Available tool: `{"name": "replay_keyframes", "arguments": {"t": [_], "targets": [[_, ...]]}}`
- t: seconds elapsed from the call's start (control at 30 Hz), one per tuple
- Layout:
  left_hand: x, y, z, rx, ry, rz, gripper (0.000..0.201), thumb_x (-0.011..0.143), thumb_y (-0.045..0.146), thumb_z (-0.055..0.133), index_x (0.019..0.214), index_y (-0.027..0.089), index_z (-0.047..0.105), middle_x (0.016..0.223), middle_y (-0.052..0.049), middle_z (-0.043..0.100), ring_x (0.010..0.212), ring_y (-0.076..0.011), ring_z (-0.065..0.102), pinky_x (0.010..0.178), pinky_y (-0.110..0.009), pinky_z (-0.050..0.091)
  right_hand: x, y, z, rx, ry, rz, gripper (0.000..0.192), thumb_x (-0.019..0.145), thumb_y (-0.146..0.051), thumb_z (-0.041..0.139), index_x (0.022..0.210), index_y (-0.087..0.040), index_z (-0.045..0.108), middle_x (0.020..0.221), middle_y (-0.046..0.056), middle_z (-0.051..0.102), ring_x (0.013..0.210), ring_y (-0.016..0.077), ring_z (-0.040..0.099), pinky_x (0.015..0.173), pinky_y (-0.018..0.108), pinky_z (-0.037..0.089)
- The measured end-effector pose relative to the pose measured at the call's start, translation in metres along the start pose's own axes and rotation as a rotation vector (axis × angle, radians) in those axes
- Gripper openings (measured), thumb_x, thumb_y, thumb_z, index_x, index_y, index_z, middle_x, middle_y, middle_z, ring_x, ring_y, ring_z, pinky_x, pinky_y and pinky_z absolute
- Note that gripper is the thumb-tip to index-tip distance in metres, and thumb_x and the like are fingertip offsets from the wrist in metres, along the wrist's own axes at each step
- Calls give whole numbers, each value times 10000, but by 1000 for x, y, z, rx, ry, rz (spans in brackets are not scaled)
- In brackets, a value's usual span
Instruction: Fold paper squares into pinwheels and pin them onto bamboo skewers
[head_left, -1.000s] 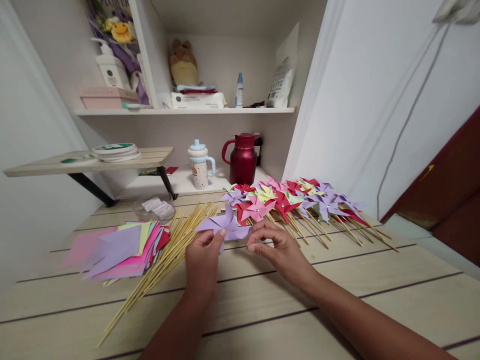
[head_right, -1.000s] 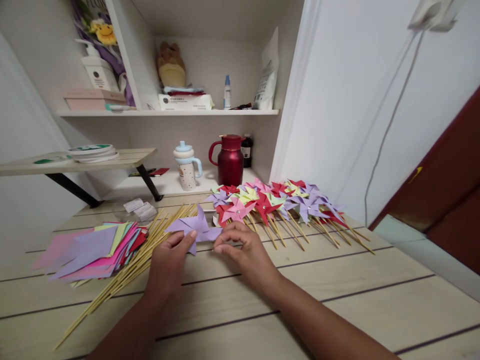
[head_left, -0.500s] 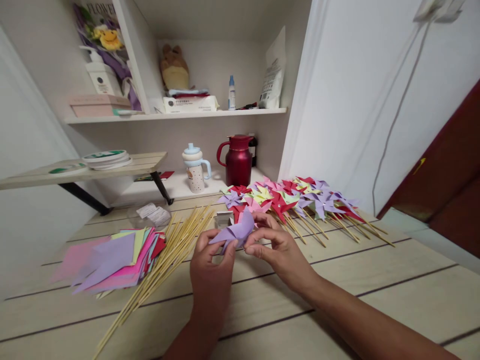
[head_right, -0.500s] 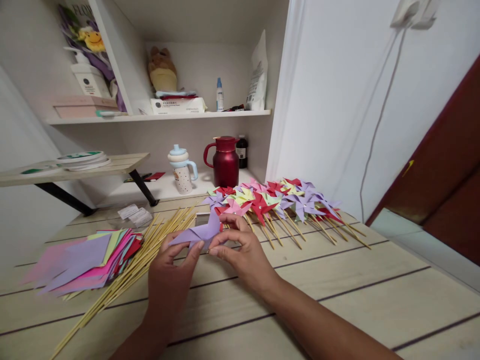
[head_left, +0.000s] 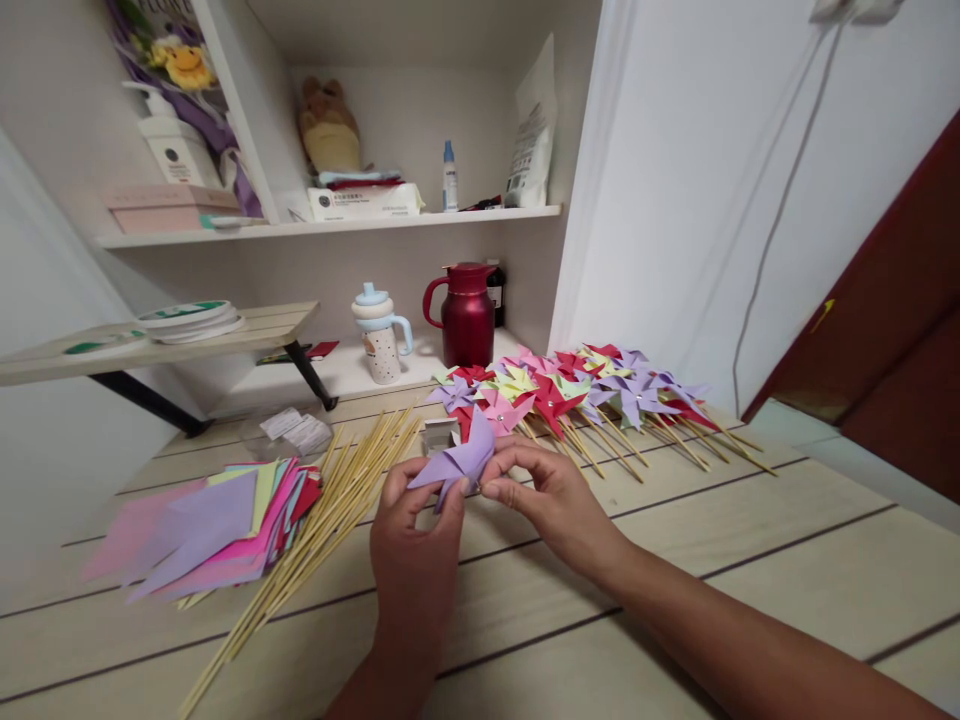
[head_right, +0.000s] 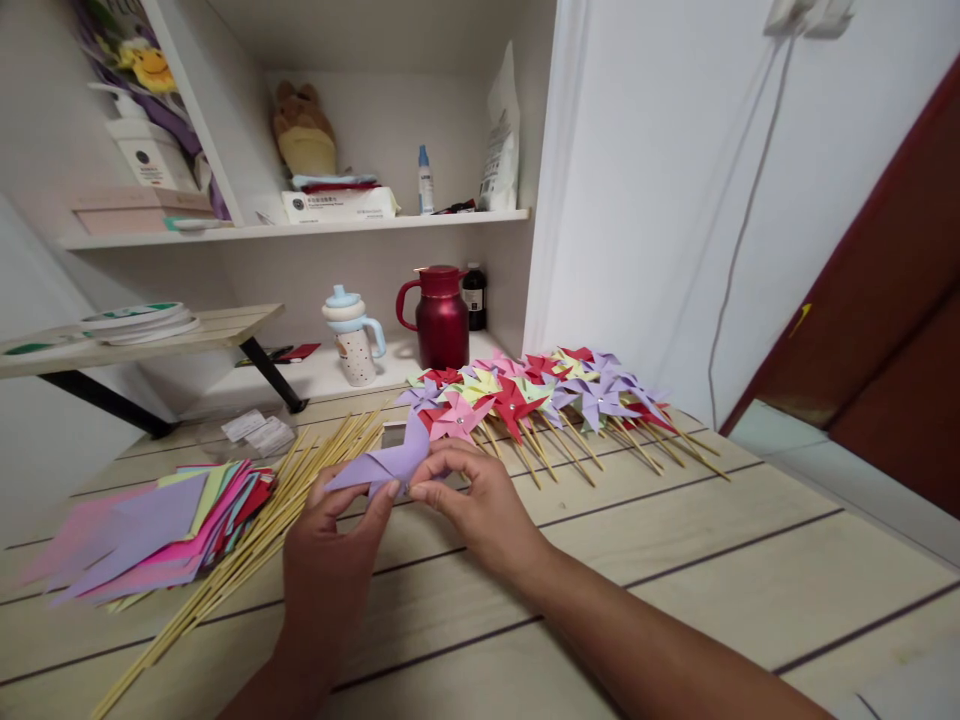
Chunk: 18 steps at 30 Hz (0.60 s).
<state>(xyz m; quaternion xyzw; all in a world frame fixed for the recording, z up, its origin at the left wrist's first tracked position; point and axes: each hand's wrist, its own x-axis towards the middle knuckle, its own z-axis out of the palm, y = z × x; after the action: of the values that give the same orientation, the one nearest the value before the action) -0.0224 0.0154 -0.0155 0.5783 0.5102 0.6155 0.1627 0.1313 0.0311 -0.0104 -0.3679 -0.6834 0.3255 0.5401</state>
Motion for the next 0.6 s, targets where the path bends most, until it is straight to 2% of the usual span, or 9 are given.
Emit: {"name": "replay_keyframes", "arguments": {"t": [0.23, 0.4, 0.6], "targets": [[-1, 2, 1, -20, -21, -37, 61, 700, 297, 740, 721, 253, 776, 923, -27, 677, 863, -201, 634, 804, -298, 485, -1, -2, 0, 5, 4, 13, 83, 798, -251, 706, 720, -226, 691, 866, 13, 642, 898, 197, 587, 869, 347, 429], [-1, 3, 1, -8, -41, -3, 60, 717, 283, 730, 737, 250, 775, 913, -24, 675, 869, -193, 638, 797, -283, 490, -3, -4, 1, 69, -24, 20, 88, 811, -230, 686, 724, -216, 677, 788, -3, 646, 794, 171, 589, 779, 306, 441], [-3, 3, 1, -7, -15, -18, 61, 699, 300, 740, 715, 248, 768, 922, -31, 676, 857, -202, 639, 796, -300, 494, -3, -4, 1, 84, -12, 66, 95, 810, -254, 677, 728, -209, 663, 775, 0, 664, 781, 169, 596, 763, 296, 453]]}}
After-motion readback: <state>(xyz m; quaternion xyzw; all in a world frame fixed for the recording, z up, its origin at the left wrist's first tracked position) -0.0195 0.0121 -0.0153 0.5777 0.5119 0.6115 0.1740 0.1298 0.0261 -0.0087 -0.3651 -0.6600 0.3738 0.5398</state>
